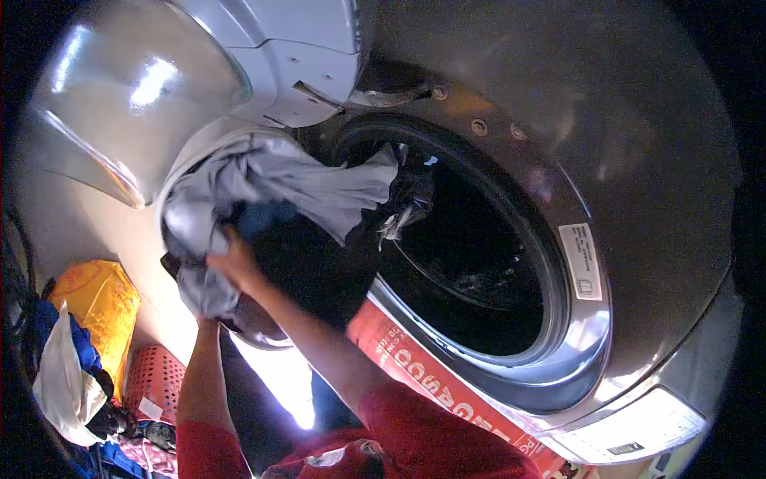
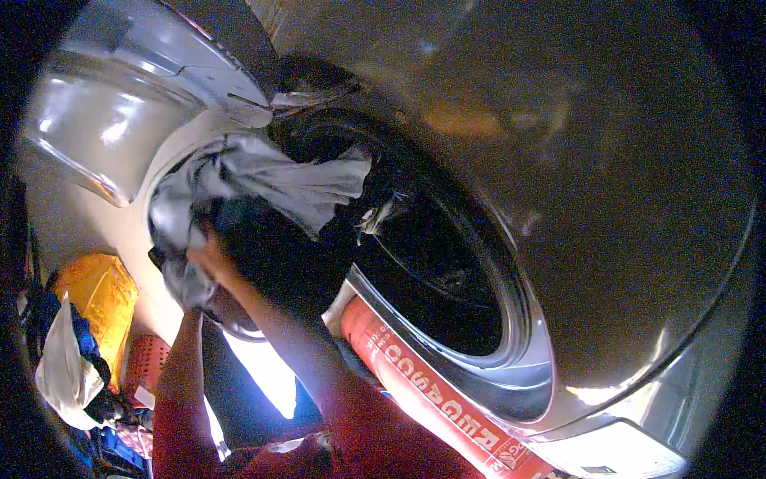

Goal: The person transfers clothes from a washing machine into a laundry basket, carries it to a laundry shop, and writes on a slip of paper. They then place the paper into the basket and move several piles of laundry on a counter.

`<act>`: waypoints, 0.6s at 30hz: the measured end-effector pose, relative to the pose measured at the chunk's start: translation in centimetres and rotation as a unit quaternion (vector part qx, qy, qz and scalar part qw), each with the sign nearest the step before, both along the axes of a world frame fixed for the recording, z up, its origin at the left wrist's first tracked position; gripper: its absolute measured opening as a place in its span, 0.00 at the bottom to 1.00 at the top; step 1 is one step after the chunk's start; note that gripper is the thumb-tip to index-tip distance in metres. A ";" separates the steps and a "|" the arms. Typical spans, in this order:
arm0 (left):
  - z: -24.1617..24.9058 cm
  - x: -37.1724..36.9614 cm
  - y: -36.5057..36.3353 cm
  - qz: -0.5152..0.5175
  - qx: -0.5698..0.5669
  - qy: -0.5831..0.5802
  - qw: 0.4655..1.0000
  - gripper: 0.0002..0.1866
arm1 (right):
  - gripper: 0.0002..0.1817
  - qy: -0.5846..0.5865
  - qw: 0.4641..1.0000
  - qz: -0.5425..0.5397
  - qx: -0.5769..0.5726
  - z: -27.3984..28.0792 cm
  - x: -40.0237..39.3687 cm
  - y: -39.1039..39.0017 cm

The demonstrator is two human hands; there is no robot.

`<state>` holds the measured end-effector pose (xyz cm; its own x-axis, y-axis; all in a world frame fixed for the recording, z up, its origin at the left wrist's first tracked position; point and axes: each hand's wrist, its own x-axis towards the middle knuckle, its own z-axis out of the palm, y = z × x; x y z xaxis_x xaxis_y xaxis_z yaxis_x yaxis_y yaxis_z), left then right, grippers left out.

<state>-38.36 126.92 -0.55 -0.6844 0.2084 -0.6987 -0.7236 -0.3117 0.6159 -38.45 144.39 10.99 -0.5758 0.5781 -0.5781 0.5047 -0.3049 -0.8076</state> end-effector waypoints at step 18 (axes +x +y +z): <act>7.0 -2.0 5.0 -0.284 -0.447 0.259 0.808 0.23 | 0.21 -0.087 0.863 -0.353 0.351 4.4 19.3 21.0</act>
<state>-40.31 131.95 6.41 -0.9042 0.1623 -0.3952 -0.1675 0.7163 0.6774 -19.14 165.42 15.40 0.1226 0.9923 0.0145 0.5262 -0.0526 -0.8487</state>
